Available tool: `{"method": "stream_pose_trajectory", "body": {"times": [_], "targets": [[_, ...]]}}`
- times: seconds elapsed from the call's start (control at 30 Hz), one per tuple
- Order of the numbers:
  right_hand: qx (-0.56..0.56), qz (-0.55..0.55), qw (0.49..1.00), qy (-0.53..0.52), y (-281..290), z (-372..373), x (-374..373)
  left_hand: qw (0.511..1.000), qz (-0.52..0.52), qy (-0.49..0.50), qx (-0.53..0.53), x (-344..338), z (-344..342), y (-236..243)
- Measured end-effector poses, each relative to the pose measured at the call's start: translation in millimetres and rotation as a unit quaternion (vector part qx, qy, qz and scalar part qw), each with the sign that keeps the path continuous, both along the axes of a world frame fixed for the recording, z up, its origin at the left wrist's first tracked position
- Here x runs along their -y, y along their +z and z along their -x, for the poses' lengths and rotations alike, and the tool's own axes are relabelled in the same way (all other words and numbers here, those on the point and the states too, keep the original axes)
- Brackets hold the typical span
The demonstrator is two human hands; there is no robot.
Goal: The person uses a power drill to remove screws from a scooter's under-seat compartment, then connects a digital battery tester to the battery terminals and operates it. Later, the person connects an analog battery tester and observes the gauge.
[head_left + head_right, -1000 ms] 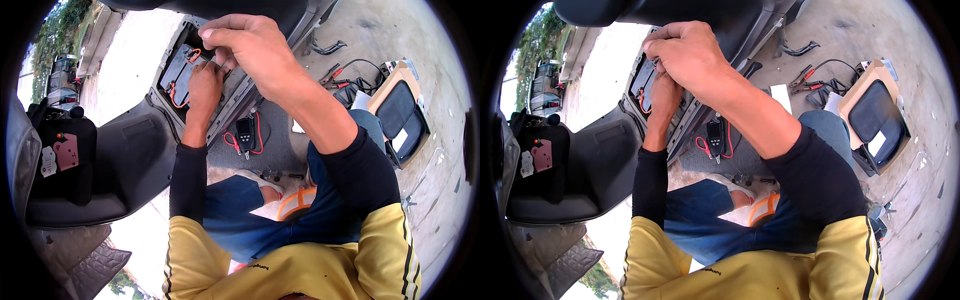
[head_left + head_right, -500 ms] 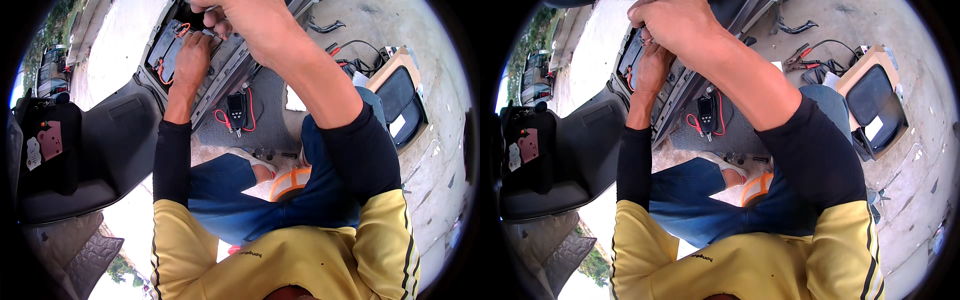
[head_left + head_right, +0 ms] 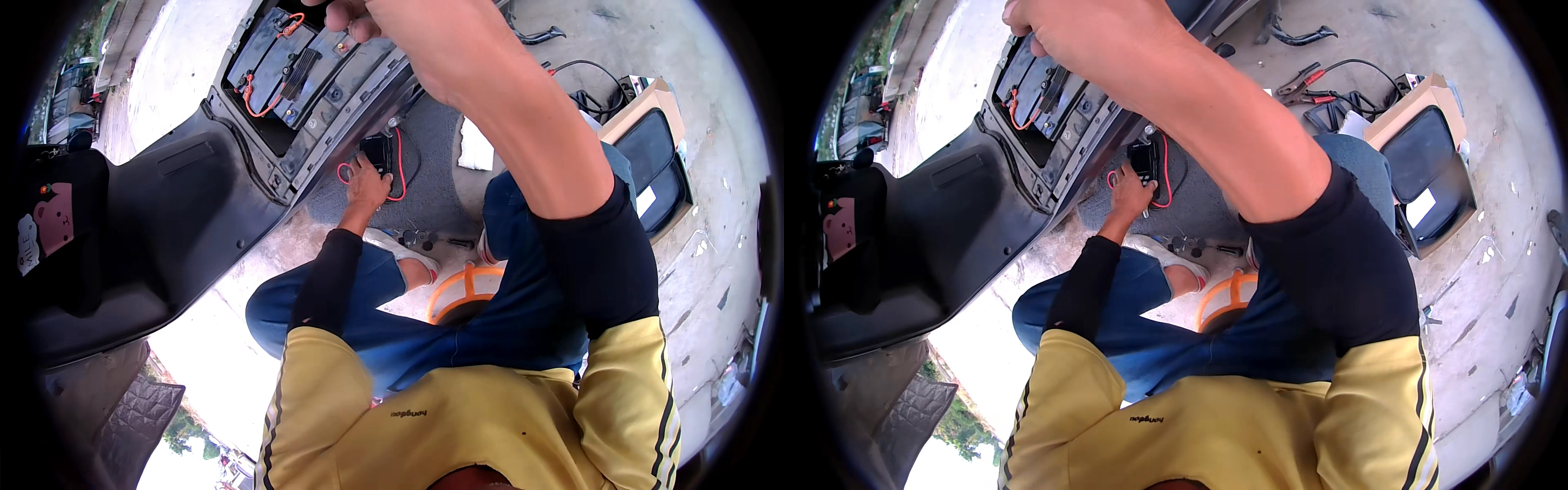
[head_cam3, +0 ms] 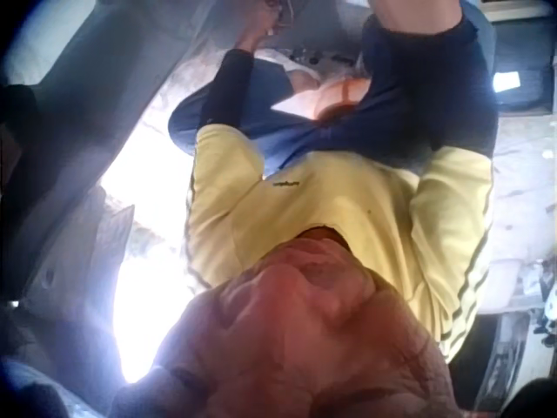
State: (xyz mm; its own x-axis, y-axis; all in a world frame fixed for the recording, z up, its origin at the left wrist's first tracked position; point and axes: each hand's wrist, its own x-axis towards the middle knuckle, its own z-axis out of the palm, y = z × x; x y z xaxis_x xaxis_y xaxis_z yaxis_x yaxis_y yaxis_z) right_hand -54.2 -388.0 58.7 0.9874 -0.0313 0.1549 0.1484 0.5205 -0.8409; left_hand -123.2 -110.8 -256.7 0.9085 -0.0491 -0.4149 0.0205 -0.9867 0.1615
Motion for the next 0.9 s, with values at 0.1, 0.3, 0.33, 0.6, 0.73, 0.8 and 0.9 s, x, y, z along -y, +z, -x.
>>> {"method": "stream_pose_trajectory", "body": {"times": [0.1, 0.3, 0.33, 0.6, 0.73, 0.8, 0.9], "targets": [[-0.026, 0.055, 0.998, 0.004, 5.6, 4.9, 4.1, 0.992, 0.009, 0.122, -0.027, -9.1, -9.2, -32.6], [-0.029, 0.098, 0.994, -0.042, -6.5, 3.7, -3.7, 0.988, -0.014, 0.152, -0.034, 1.8, 2.7, -44.5], [-0.029, 0.108, 0.993, -0.035, -6.4, 1.4, -3.0, 0.987, -0.011, 0.156, -0.031, 0.1, 1.6, -48.0], [-0.007, 0.126, 0.991, -0.042, -2.8, -1.8, -15.1, 0.993, 0.053, -0.037, -0.099, 18.9, 4.9, 74.1], [0.007, 0.143, 0.990, -0.002, 4.8, 10.0, -22.3, 0.981, 0.154, -0.039, -0.113, 22.6, 40.6, 171.2], [0.007, 0.157, 0.987, 0.030, 10.1, 21.3, -23.0, 0.971, 0.209, 0.004, -0.120, 16.0, 60.9, 214.1], [0.017, 0.228, 0.967, 0.114, 20.4, 45.0, -21.0, 0.919, 0.358, 0.122, -0.112, -7.0, 93.9, 252.7]]}}
